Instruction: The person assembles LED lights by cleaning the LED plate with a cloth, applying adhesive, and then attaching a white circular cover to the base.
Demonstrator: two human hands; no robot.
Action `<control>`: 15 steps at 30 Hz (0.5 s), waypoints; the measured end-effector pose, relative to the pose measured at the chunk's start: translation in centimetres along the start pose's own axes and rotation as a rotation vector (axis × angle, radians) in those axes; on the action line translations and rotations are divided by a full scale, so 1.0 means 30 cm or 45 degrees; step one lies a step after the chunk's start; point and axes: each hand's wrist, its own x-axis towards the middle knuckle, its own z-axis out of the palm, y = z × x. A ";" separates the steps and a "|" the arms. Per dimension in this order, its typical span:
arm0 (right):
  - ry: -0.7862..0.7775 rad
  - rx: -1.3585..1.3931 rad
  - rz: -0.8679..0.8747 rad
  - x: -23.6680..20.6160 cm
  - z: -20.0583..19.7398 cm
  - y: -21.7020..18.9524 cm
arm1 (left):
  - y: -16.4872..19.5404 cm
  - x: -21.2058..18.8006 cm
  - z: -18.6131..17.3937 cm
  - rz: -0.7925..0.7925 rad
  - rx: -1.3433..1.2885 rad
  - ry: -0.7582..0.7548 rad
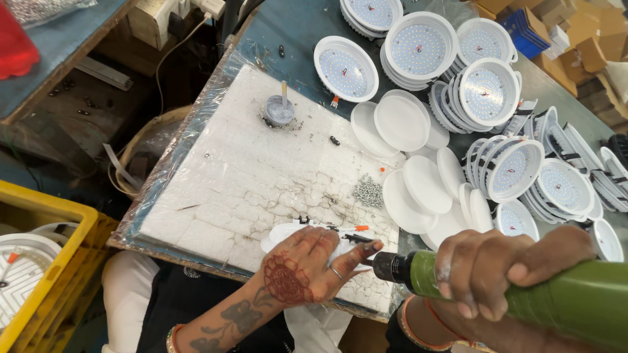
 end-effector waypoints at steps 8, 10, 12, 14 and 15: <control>-0.456 -0.141 -0.041 0.088 -0.030 -0.011 | -0.002 0.000 0.015 0.079 0.018 -0.088; -0.401 -0.089 -0.040 0.063 -0.032 0.002 | -0.002 0.000 0.017 0.086 0.020 -0.098; -0.214 -0.052 -0.128 0.023 -0.017 0.027 | -0.002 0.001 0.019 0.099 0.051 -0.096; 0.100 -0.021 -0.307 -0.037 0.031 0.085 | 0.003 0.000 0.021 0.098 0.008 -0.035; 0.194 0.068 -0.390 -0.043 0.026 0.115 | 0.004 -0.001 0.020 0.095 -0.003 -0.006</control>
